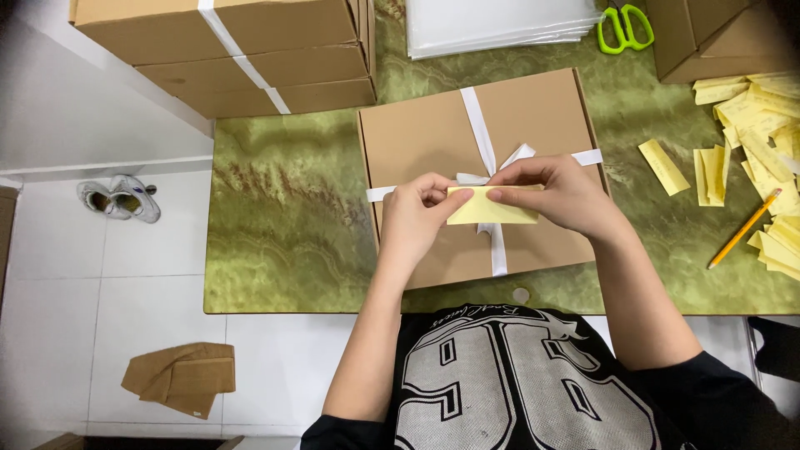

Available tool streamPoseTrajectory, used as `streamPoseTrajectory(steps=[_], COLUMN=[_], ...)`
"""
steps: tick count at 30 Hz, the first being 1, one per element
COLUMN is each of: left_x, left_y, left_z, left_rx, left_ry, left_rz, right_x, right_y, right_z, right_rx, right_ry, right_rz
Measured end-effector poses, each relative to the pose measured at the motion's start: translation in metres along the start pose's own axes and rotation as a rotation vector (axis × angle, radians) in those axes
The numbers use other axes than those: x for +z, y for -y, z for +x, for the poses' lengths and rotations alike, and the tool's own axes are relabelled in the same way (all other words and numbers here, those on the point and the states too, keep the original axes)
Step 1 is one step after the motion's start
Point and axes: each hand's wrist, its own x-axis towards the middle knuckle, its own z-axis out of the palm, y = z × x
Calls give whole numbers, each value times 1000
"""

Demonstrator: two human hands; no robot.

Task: The person places a plastic-wrapped item into a cardboard box, closes it, and stacks it. They then tie a white ribbon around a box and attach a yellow tag. Later, they open a box, remove a yellow shirt, and hang it on a green hanger among other clothes.

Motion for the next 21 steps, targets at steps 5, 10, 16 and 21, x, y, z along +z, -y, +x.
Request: streamPoseTrajectory(steps=[5, 10, 16, 21], left_x=[9, 9, 5, 4], left_y=[5, 11, 4, 1], left_z=[1, 2, -4, -4], left_rx=[35, 15, 17, 61], left_ry=[34, 54, 89, 119], left_rz=[67, 11, -111, -24], right_x=[4, 2, 2, 1], right_y=[-3, -11, -15, -19], right_z=[10, 14, 14, 14], right_rx=[-19, 1, 10, -21], right_ry=[94, 142, 132, 148], right_rz=[-53, 1, 14, 12])
